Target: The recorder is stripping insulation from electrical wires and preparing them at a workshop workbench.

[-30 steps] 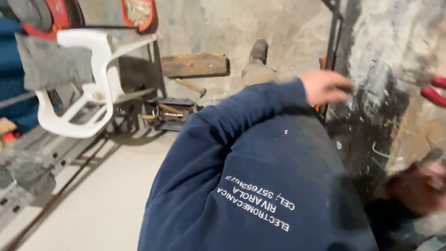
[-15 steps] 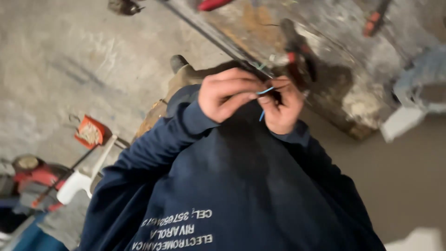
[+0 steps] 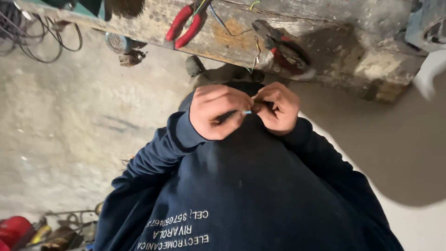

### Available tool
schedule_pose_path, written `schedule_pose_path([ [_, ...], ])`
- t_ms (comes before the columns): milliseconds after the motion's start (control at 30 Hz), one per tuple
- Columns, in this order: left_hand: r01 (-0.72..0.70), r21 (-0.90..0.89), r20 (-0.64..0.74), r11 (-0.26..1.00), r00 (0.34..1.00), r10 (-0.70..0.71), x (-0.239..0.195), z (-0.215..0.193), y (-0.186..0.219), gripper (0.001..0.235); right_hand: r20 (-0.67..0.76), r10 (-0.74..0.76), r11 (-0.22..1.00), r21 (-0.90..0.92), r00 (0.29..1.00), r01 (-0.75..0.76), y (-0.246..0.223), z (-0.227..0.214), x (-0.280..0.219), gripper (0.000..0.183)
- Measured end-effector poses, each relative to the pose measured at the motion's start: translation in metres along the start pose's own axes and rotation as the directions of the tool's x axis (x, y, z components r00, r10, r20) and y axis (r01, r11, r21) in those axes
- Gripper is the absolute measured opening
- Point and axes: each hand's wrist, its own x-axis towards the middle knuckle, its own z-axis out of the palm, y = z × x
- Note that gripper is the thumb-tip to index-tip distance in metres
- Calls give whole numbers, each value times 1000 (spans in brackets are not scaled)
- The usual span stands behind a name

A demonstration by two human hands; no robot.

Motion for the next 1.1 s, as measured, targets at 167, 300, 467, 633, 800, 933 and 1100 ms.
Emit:
schedule_pose_path([
  [167, -101, 22, 74, 995, 992, 99, 9, -26, 0, 16, -22, 6, 1000, -10, 1000, -6, -13, 14, 14, 19],
  [300, -188, -57, 167, 981, 966, 195, 11, -46, -9, 21, 55, 15, 997, -77, 998, -11, -15, 21, 21, 19],
  [467, -265, -84, 178, 961, 945, 276, 13, -58, -17, 24, 91, 9, 994, -105, 996, 1, -19, 27, 36, 20],
  [633, -319, -54, 132, 946, 937, 323, 16, -70, -21, 26, 104, 24, 991, -131, 994, -10, -15, 34, 42, 17],
  [800, -290, -57, 128, 955, 947, 295, 18, -76, -24, 25, 118, 34, 995, -102, 992, -22, -11, 37, 46, 15],
  [933, -81, 14, 127, 997, 989, 78, 22, -75, -28, 23, 67, 313, 949, -67, 947, -309, 3, 46, 32, 22],
  [1100, 194, -140, 45, 971, 981, -190, -7, -67, -46, 13, 213, 305, 941, 81, 928, -328, -15, 59, 72, 18],
])
